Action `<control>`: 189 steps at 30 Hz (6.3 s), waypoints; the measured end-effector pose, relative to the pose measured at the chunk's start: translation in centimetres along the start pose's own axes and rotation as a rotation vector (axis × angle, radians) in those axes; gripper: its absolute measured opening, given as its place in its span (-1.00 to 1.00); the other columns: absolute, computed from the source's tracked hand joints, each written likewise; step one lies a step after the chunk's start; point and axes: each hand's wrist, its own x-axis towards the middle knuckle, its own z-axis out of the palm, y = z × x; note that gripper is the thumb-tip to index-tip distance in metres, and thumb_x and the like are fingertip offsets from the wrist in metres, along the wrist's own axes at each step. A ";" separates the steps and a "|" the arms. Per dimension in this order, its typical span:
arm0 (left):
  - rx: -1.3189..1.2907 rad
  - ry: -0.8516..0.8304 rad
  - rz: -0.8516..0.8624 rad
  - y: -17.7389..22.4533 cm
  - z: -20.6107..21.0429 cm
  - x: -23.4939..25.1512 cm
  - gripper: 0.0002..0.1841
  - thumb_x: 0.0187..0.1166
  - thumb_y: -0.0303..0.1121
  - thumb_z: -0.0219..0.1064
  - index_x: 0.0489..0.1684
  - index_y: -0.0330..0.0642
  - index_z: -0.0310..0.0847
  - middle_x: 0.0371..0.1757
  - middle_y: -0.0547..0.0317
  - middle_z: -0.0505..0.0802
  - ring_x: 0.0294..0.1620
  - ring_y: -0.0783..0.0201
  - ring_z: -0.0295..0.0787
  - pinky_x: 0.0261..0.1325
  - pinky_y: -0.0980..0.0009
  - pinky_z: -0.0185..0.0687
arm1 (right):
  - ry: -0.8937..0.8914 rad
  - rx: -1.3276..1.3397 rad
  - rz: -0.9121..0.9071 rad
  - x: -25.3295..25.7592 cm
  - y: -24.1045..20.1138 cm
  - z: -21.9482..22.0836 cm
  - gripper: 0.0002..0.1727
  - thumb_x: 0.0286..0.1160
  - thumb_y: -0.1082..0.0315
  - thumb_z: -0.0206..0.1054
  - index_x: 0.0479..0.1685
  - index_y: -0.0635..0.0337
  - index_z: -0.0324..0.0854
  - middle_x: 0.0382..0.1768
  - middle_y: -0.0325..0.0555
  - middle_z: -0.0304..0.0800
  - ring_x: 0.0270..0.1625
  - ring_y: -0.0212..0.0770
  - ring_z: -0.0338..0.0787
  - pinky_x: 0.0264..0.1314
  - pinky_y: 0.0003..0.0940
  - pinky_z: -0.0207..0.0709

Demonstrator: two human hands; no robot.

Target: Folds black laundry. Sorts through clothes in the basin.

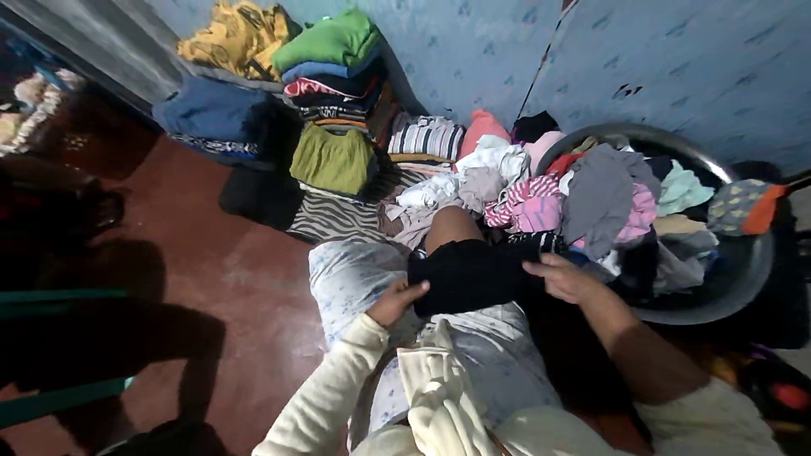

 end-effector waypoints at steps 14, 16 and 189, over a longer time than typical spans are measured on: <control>-0.017 0.297 -0.076 -0.4 1.0 3.6 -0.60 0.87 -0.21 0.02 0.37 -0.38 0.49 0.02 -0.01 0.88 0.04 0.24 0.87 0.21 0.20 0.80 | 0.192 -0.072 -0.054 3.8 0.1 0.3 -0.59 0.82 0.28 0.14 0.49 0.32 0.48 0.35 0.03 0.70 0.37 -0.33 0.70 0.50 -0.34 0.54; 0.040 0.351 -0.218 -1.4 1.1 3.8 -0.53 0.85 -0.11 0.07 0.40 -0.36 0.52 0.08 -0.07 0.86 0.08 0.19 0.85 0.24 0.16 0.77 | 0.174 -0.182 0.047 4.1 1.6 0.5 -0.51 0.83 0.21 0.13 0.60 0.30 0.41 0.48 0.12 0.61 0.51 -0.19 0.62 0.60 -0.19 0.47; 0.931 0.438 0.082 1.3 -13.6 21.6 -0.37 0.78 -0.26 0.07 0.80 -0.38 0.09 0.80 -0.36 0.22 0.83 -0.22 0.10 0.81 -0.07 0.04 | 0.863 -0.998 0.054 15.0 4.6 -16.3 -0.38 0.51 -0.01 0.40 0.64 -0.39 0.51 0.85 0.17 0.04 0.84 0.58 -0.20 0.50 0.87 -0.25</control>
